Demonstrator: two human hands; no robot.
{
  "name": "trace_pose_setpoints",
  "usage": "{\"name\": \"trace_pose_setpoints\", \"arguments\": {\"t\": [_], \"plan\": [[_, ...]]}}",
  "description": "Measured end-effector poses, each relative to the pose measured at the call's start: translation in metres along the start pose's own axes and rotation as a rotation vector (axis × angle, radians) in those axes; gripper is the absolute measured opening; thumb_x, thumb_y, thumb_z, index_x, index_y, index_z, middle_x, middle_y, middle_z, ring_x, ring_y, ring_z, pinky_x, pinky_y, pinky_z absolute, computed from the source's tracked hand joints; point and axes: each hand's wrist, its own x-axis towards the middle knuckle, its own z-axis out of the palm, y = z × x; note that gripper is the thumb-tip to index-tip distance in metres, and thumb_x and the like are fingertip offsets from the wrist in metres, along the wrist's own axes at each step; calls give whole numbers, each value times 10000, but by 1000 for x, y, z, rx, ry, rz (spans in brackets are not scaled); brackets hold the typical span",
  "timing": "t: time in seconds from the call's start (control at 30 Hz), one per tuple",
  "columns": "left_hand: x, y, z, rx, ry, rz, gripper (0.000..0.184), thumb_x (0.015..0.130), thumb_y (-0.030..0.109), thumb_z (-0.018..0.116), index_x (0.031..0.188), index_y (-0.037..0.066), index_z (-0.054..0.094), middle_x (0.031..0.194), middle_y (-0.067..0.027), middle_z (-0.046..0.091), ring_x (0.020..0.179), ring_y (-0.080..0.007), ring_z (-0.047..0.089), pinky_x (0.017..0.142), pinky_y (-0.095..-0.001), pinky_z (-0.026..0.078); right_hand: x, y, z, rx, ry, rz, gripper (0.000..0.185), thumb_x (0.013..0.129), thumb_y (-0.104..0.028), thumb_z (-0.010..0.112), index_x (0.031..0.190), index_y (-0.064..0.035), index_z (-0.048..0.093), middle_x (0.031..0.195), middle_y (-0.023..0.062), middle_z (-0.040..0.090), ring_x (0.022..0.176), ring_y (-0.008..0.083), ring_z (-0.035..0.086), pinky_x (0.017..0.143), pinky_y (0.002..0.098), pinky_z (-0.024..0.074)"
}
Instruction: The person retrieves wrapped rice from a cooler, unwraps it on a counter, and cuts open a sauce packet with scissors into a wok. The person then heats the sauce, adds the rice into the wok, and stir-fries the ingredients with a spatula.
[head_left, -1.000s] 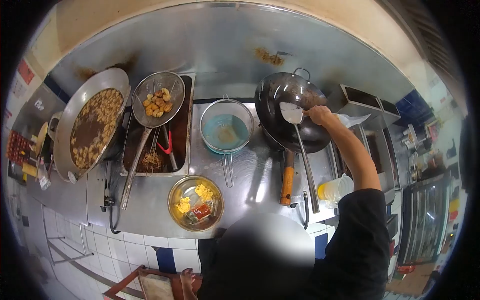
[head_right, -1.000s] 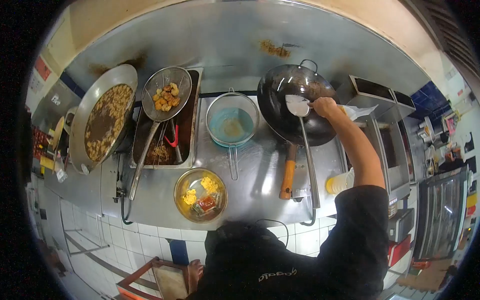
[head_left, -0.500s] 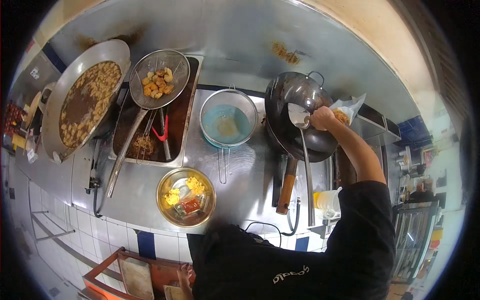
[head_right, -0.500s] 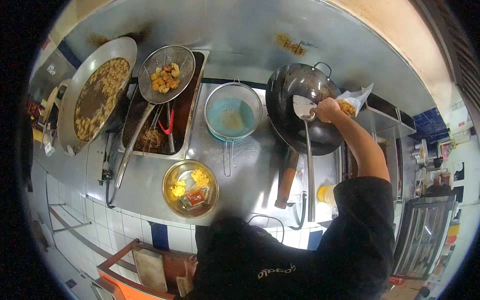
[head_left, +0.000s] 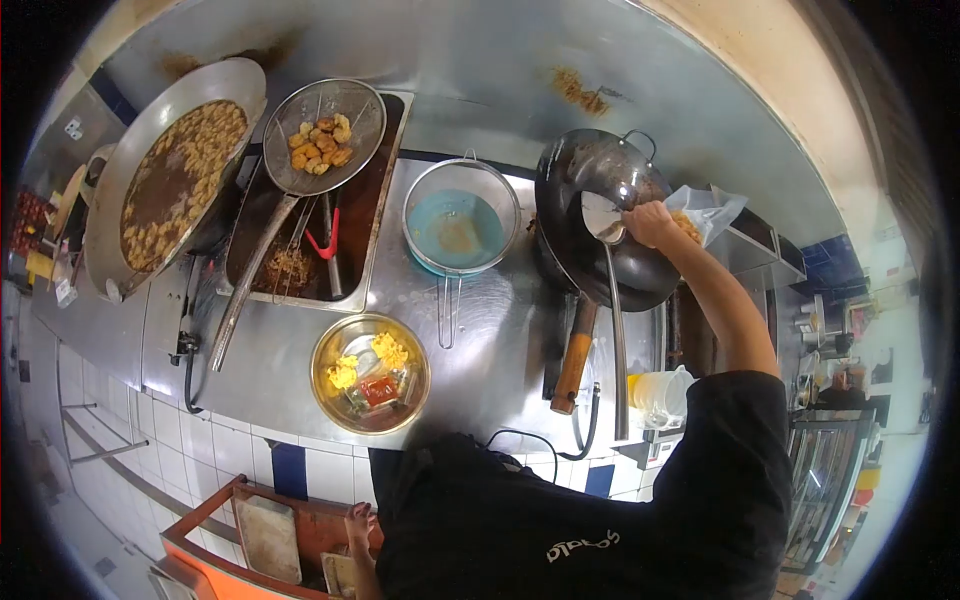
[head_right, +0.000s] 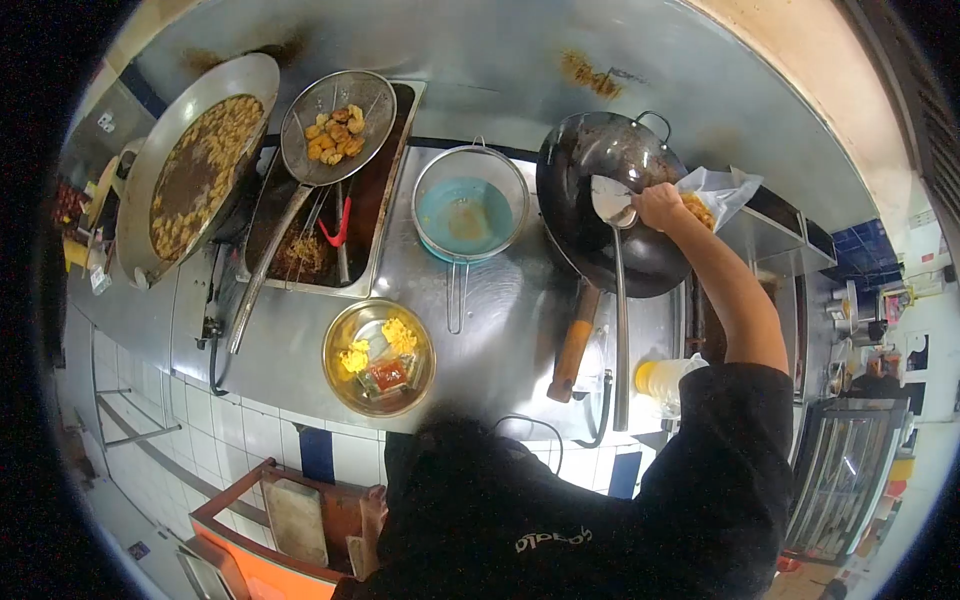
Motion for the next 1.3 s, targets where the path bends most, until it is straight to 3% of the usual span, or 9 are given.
{"name": "trace_pose_setpoints", "arguments": {"t": [0.23,0.4,0.5,0.6,0.67,0.83,0.97,1.13,1.3], "plan": [[-9,-33,-21,-122,-27,7,342,904,238,697,1196,82,609,1086,-89,672,937,-285,685,775,-468,517,-36,12,-43,243,118,221,751,809,-372,631,1409,-13,357,1116,249,661,1059,393,641,904,467,515],[-31,-15,-22,43,25,-4,317,914,243,685,1168,64,621,1072,-100,679,924,-277,691,764,-437,525,-56,6,-48,362,76,296,786,764,-240,663,1446,-21,341,1146,251,644,1101,383,620,938,450,506],[-15,-18,-40,49,67,13,307,901,244,691,1140,60,634,1011,-93,689,901,-261,700,700,-391,534,-59,3,-37,542,235,84,763,773,-245,652,1435,-22,346,1138,254,645,1096,392,620,945,448,504],[-28,17,-48,15,109,126,304,889,242,692,1124,56,642,961,-85,690,839,-229,699,606,-336,519,-62,-5,-33,413,124,429,646,841,-293,585,1341,42,349,1109,291,648,1078,419,626,960,468,485],[26,-5,-78,-268,-105,116,290,882,210,686,1128,65,636,929,-70,688,736,-167,662,529,-270,467,-52,-16,-22,417,172,427,584,880,-310,524,1295,63,349,1093,319,643,1065,437,628,948,479,483],[-24,27,-94,-189,107,504,219,904,168,652,1099,76,614,925,-23,648,683,-95,595,498,-213,414,-12,5,28,554,373,318,408,961,-309,423,1205,18,420,1078,347,627,1056,467,610,895,517,481],[-18,-14,-114,-331,149,293,219,910,181,648,1096,72,614,934,-19,631,698,-98,589,512,-208,413,-7,-21,-6,478,629,446,314,955,-264,476,1120,-5,543,1055,292,648,985,455,631,834,519,510],[-35,-84,-103,-348,60,-115,265,936,161,630,1177,54,603,1006,-92,663,772,-184,640,628,-339,512,10,-27,54,325,339,296,210,882,-171,557,963,-93,734,931,236,689,903,399,672,804,488,532],[-64,-125,-70,-113,38,200,307,939,201,654,1196,38,611,1093,-125,678,896,-264,681,747,-449,548,-12,-14,40,473,390,332,239,807,-222,688,962,-45,727,930,215,702,883,386,684,797,468,536]]}}
